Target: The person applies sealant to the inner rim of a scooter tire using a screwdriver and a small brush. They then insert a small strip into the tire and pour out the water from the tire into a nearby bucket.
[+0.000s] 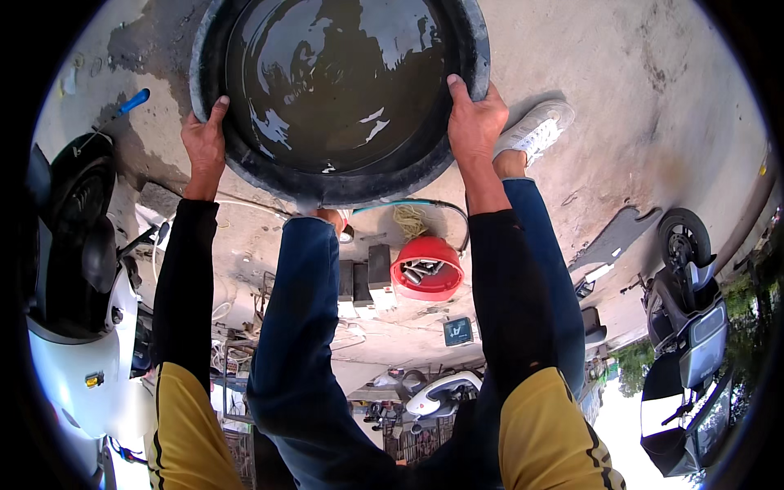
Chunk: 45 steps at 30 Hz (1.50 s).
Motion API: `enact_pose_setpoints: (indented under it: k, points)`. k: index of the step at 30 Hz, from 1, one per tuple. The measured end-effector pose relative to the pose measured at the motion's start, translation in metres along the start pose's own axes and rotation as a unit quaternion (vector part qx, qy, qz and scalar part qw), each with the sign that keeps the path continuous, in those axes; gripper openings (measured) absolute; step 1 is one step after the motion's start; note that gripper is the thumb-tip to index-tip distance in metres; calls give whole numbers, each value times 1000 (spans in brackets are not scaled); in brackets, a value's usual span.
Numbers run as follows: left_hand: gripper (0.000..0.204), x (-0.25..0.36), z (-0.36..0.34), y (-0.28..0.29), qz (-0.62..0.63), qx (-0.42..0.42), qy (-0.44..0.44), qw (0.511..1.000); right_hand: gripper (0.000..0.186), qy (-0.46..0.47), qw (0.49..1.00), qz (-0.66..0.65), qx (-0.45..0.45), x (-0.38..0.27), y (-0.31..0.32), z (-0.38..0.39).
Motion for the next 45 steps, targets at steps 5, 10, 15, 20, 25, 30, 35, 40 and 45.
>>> enact_pose_setpoints:
  k: [5,10,15,20,25,30,35,40,45]
  points:
    - [31,31,23,-17,23,14,35,999,28,-40,999,31,-16,-21,38,2]
    - [31,108,52,-47,-24,-34,20,999,30,-70,997,42,16,-29,105,9]
    - [31,213,94,-101,-14,-75,35,996,31,-121,992,-8,47,-64,208,18]
    - [32,354,145,-163,-5,-129,4,992,27,-164,983,-27,73,-121,335,18]
    - [29,519,201,-248,-44,-167,-23,985,34,-218,972,-8,83,-199,487,5]
    - [29,676,244,-361,-67,-230,-93,967,33,-187,967,-62,162,-249,638,-25]
    - [15,792,267,-509,-65,-295,-104,948,29,-210,953,-30,218,-287,788,-74]
    - [13,878,292,-666,-111,-363,-88,921,32,-246,928,-44,277,-312,917,-134]
    - [20,959,316,-831,-146,-417,-67,895,28,-246,898,-100,350,-301,1025,-205]
Point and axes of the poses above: each hand's wrist, its own z-axis away from the middle knuckle, its own y-axis out of the back of the hand, x = y × z, the point moved 6 cm from there along -z, towards the middle knuckle, and after that the axes turned 8 degrees about z, right-handed, at the moved point
